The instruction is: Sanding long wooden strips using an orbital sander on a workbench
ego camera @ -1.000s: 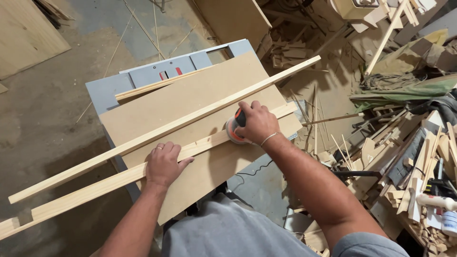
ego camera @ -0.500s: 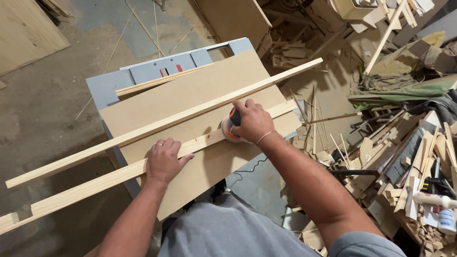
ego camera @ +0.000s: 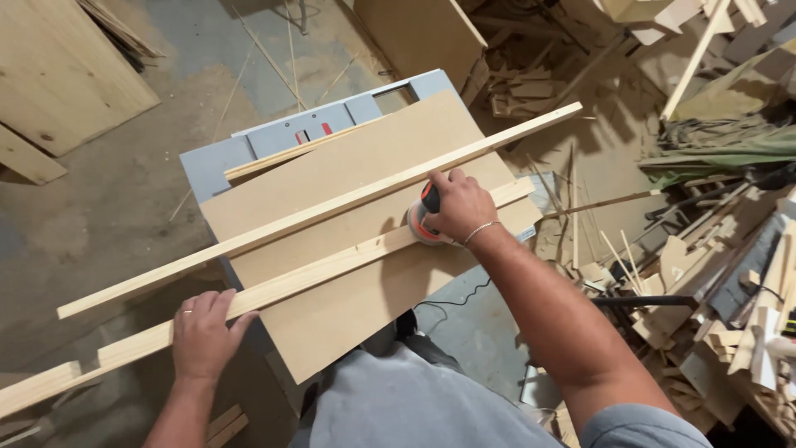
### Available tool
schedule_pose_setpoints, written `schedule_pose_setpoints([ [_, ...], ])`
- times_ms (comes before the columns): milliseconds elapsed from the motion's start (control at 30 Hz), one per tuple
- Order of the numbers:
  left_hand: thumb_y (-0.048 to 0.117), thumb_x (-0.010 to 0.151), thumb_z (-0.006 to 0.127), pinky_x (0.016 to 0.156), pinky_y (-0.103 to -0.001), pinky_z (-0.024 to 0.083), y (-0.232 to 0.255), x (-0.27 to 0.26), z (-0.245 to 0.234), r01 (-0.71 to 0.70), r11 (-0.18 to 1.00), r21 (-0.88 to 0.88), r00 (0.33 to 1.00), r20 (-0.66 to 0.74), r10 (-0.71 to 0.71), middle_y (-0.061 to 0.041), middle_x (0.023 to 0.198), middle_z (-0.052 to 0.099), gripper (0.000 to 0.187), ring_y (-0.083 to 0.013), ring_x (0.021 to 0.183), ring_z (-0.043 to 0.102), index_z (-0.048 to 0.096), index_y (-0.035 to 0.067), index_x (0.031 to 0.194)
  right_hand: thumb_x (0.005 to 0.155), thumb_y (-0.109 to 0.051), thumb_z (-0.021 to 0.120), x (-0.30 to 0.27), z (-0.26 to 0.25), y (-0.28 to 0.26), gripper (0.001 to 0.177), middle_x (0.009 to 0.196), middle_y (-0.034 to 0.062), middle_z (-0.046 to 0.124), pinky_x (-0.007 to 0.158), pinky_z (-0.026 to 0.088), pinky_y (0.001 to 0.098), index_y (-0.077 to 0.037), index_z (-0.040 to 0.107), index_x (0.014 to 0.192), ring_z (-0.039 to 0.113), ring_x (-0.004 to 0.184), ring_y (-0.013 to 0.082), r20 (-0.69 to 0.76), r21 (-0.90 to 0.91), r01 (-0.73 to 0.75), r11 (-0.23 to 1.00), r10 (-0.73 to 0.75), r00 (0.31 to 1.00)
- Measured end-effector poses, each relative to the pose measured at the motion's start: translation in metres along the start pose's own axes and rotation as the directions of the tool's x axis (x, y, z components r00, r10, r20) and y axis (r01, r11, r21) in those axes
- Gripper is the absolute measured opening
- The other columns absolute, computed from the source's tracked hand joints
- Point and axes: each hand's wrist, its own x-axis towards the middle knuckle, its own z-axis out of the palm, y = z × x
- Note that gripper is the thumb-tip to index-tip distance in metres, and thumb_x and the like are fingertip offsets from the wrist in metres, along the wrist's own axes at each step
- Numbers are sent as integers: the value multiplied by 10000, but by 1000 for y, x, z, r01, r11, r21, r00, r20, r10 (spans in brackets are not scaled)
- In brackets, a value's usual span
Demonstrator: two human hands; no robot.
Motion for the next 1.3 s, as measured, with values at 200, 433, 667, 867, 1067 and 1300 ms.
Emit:
schedule_pose_setpoints([
  [200, 672, 769, 731, 806, -403, 530, 5, 0, 9, 9, 999, -34, 998, 63, -7, 0, 1000, 687, 552, -263, 947, 634, 705, 194, 1045, 732, -314, 722, 1, 0, -4, 635, 1111, 155, 556, 739, 552, 542, -231, 531, 1332, 592, 960, 421, -21, -11, 22, 1000, -23, 1000],
  [433, 705, 729, 733, 821, -372, 547, 31, -4, 55, -3, 980, -198, 996, -89, -15, 58, 961, 681, 543, -209, 976, 693, 722, 242, 1013, 706, -477, 739, 9, 17, 13, 740, 1127, 83, 543, 905, 582, 532, -296, 486, 1377, 637, 1116, 380, -22, -100, -19, 995, 17, 1000],
  [667, 678, 752, 733, 791, -372, 552, 65, 14, 65, -14, 972, -236, 995, -97, -10, 36, 930, 657, 534, -225, 930, 689, 720, 216, 1020, 691, -440, 737, 7, 10, 22, 755, 1133, 88, 552, 940, 571, 521, -286, 490, 1388, 640, 1130, 382, -19, -85, -6, 996, 4, 1000],
  [867, 662, 710, 757, 783, -385, 562, 73, 30, 69, -57, 970, -237, 992, -120, 29, 15, 921, 646, 548, -247, 926, 690, 709, 205, 1009, 694, -465, 733, 11, 15, 20, 760, 1126, 84, 546, 948, 568, 518, -284, 490, 1391, 638, 1121, 384, -27, -105, -11, 994, 8, 1000],
  [1067, 650, 722, 756, 743, -388, 572, 81, 43, 60, -69, 964, -255, 992, -117, 40, -4, 890, 634, 539, -262, 888, 688, 706, 180, 980, 696, -473, 749, 12, 15, 9, 803, 1158, 81, 552, 946, 570, 516, -296, 469, 1427, 634, 1140, 368, -9, -105, 13, 994, -14, 1000],
  [1300, 673, 761, 726, 722, -393, 573, 89, 50, 59, -69, 963, -260, 992, -120, 39, -13, 847, 619, 531, -264, 851, 685, 704, 173, 937, 701, -468, 759, 14, 21, -5, 801, 1172, 89, 558, 931, 578, 527, -284, 470, 1426, 640, 1141, 386, 0, -112, 58, 992, -59, 998],
])
